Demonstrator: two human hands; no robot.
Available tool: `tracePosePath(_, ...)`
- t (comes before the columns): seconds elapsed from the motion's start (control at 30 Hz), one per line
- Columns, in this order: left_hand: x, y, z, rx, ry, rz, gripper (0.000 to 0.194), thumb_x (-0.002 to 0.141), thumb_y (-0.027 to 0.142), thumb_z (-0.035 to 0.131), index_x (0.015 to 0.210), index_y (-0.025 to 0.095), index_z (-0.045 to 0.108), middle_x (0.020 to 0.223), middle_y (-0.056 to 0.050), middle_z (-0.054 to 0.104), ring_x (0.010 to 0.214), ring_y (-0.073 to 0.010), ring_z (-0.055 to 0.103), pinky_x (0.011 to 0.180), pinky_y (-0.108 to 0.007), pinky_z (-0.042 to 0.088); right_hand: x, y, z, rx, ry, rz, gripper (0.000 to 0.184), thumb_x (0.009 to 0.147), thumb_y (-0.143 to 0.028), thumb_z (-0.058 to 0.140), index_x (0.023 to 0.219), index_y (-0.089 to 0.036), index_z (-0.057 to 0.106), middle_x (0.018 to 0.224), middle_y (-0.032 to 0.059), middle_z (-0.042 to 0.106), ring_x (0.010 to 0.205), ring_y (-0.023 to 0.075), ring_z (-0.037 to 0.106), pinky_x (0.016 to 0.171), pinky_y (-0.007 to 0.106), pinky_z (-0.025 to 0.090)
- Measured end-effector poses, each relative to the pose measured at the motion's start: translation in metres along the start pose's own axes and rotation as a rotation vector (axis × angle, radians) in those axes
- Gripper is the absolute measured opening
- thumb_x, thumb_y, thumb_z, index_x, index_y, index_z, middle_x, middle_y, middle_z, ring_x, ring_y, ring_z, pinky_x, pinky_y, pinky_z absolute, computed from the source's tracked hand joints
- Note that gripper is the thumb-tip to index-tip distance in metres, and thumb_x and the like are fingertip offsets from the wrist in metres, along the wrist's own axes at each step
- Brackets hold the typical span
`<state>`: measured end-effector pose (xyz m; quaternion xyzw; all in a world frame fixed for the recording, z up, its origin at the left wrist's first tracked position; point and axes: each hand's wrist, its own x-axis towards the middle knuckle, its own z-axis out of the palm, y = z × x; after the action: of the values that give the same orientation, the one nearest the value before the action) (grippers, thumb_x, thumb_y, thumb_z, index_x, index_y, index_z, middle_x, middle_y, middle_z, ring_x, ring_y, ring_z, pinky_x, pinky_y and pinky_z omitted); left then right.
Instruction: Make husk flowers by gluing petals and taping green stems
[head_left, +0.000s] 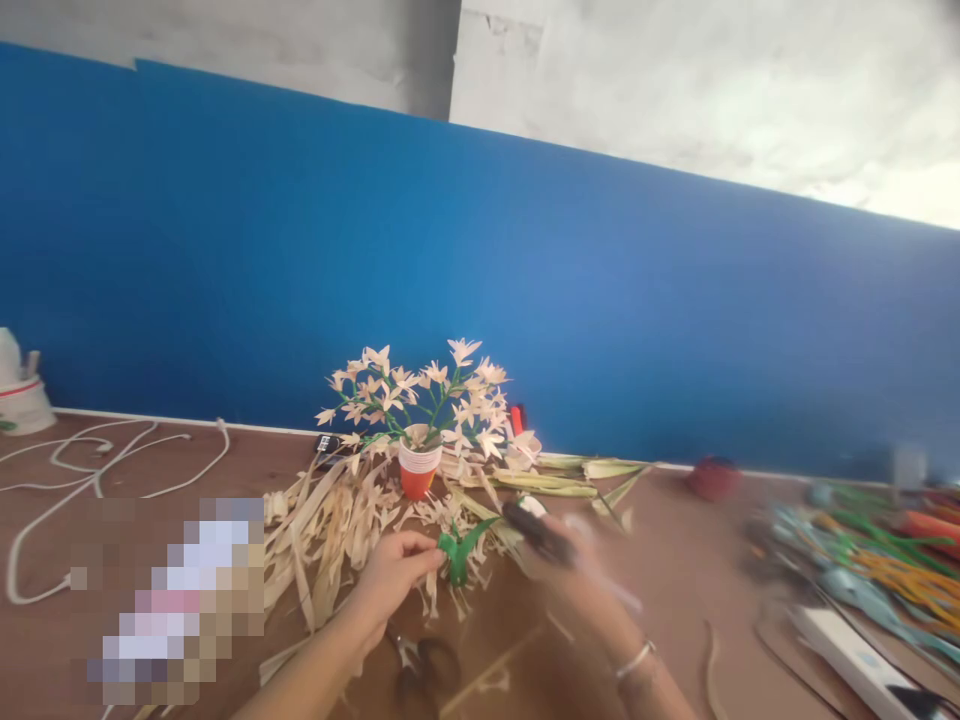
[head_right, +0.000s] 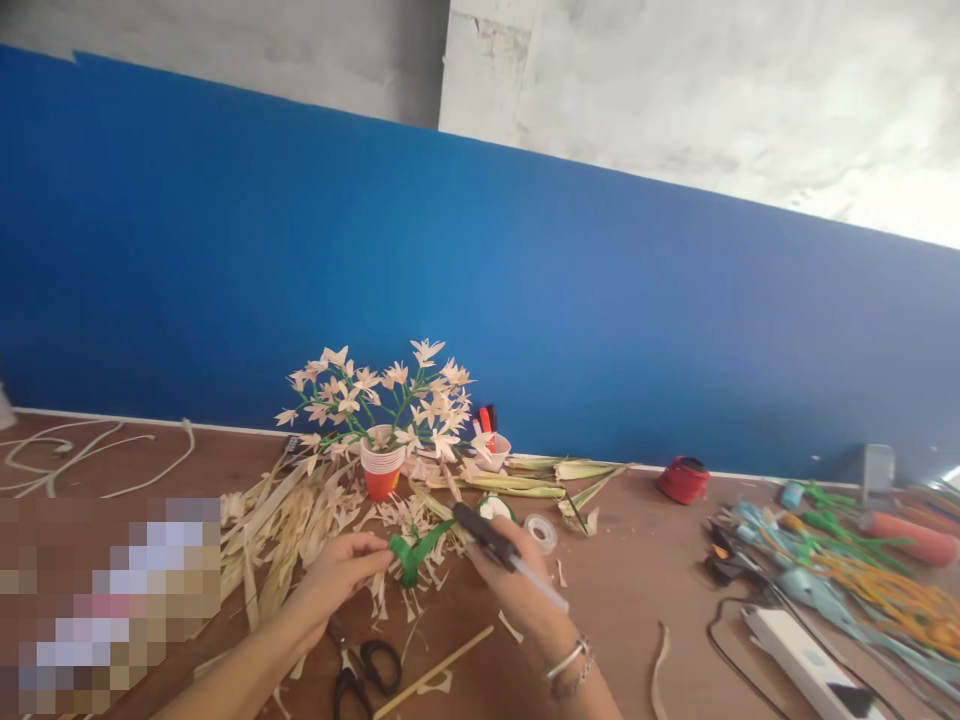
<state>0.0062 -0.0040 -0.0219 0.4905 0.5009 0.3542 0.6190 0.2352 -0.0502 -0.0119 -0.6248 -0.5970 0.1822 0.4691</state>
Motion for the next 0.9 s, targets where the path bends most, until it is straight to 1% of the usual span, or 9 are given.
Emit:
tracePosePath(0.07, 0.001, -0.001, 0.000, -0.004, 0.002, 0.006, 0.019, 0.058, 0.031, 0.067, 0.065, 0.014, 0.062, 0.041, 0.009, 0.041, 0.041, -0.0055, 0.028, 0.044, -0.020, 0.019, -0.004, -0.009, 0.018, -0.044, -0.171, -0.082, 0.014, 0.071, -0.032, 0.059, 0.070, -0.018, 0.061, 0.062, -0.0005, 0.060, 0.057, 0.0142, 0.051, 0.054, 0.023, 0.038)
tracePosePath(0.1, 0.002, -0.002, -0.001, 0.000, 0.002, 0.011, 0.019, 0.058, 0.031, 0.067, 0.065, 0.014, 0.063, 0.041, 0.009, 0.042, 0.041, -0.0057, 0.029, 0.044, -0.020, 0.020, -0.006, -0.012, 0.025, -0.076, -0.212, -0.127, 0.013, 0.072, -0.030, 0.058, 0.066, -0.018, 0.059, 0.061, -0.0011, 0.058, 0.057, 0.0134, 0.050, 0.052, 0.023, 0.037)
tracePosePath(0.13, 0.002, -0.002, -0.001, 0.008, 0.004, 0.013, 0.019, 0.058, 0.031, 0.067, 0.065, 0.013, 0.063, 0.041, 0.009, 0.042, 0.041, -0.0059, 0.029, 0.044, -0.021, 0.020, -0.007, -0.015, 0.030, -0.112, -0.226, -0.170, 0.012, 0.071, -0.027, 0.058, 0.063, -0.018, 0.056, 0.059, -0.0015, 0.055, 0.056, 0.0129, 0.049, 0.051, 0.022, 0.036)
tracePosePath(0.23, 0.001, -0.002, 0.000, 0.044, 0.026, 0.030, 0.019, 0.059, 0.031, 0.065, 0.064, 0.013, 0.064, 0.042, 0.008, 0.043, 0.042, -0.0069, 0.031, 0.045, -0.021, 0.022, -0.011, -0.020, 0.038, -0.201, -0.219, -0.239, 0.008, 0.067, -0.017, 0.057, 0.061, -0.018, 0.051, 0.061, -0.0011, 0.052, 0.058, 0.0133, 0.048, 0.053, 0.022, 0.035)
tracePosePath(0.37, -0.002, -0.001, 0.002, 0.083, 0.050, 0.049, 0.016, 0.061, 0.028, 0.062, 0.065, 0.014, 0.066, 0.045, 0.006, 0.046, 0.045, -0.0086, 0.036, 0.047, -0.022, 0.024, -0.013, -0.020, 0.040, -0.234, -0.274, -0.225, 0.010, 0.063, -0.010, 0.052, 0.063, -0.018, 0.047, 0.066, -0.0003, 0.051, 0.062, 0.0142, 0.048, 0.055, 0.023, 0.034)
tracePosePath(0.57, -0.003, -0.001, 0.003, 0.107, 0.053, 0.047, 0.014, 0.061, 0.026, 0.062, 0.066, 0.014, 0.067, 0.049, 0.005, 0.052, 0.050, -0.0108, 0.043, 0.050, -0.022, 0.028, -0.012, -0.014, 0.042, -0.266, -0.299, -0.191, 0.014, 0.062, -0.009, 0.051, 0.060, -0.019, 0.041, 0.065, -0.0008, 0.047, 0.060, 0.0139, 0.045, 0.054, 0.023, 0.032)
tracePosePath(0.77, -0.003, -0.002, 0.003, 0.114, 0.046, 0.056, 0.017, 0.061, 0.027, 0.061, 0.067, 0.013, 0.067, 0.053, 0.003, 0.058, 0.054, -0.0127, 0.047, 0.051, -0.022, 0.031, -0.013, -0.016, 0.042, -0.263, -0.304, -0.185, 0.012, 0.062, -0.008, 0.051, 0.062, -0.019, 0.044, 0.066, -0.0003, 0.048, 0.062, 0.0145, 0.047, 0.055, 0.023, 0.033)
tracePosePath(0.9, -0.002, -0.003, 0.003, 0.131, 0.037, 0.076, 0.018, 0.062, 0.027, 0.061, 0.067, 0.012, 0.068, 0.058, 0.001, 0.061, 0.057, -0.0136, 0.050, 0.054, -0.023, 0.033, -0.013, -0.017, 0.041, -0.273, -0.313, -0.186, 0.013, 0.062, -0.008, 0.051, 0.060, -0.019, 0.043, 0.067, -0.0001, 0.048, 0.061, 0.0137, 0.047, 0.054, 0.023, 0.033)
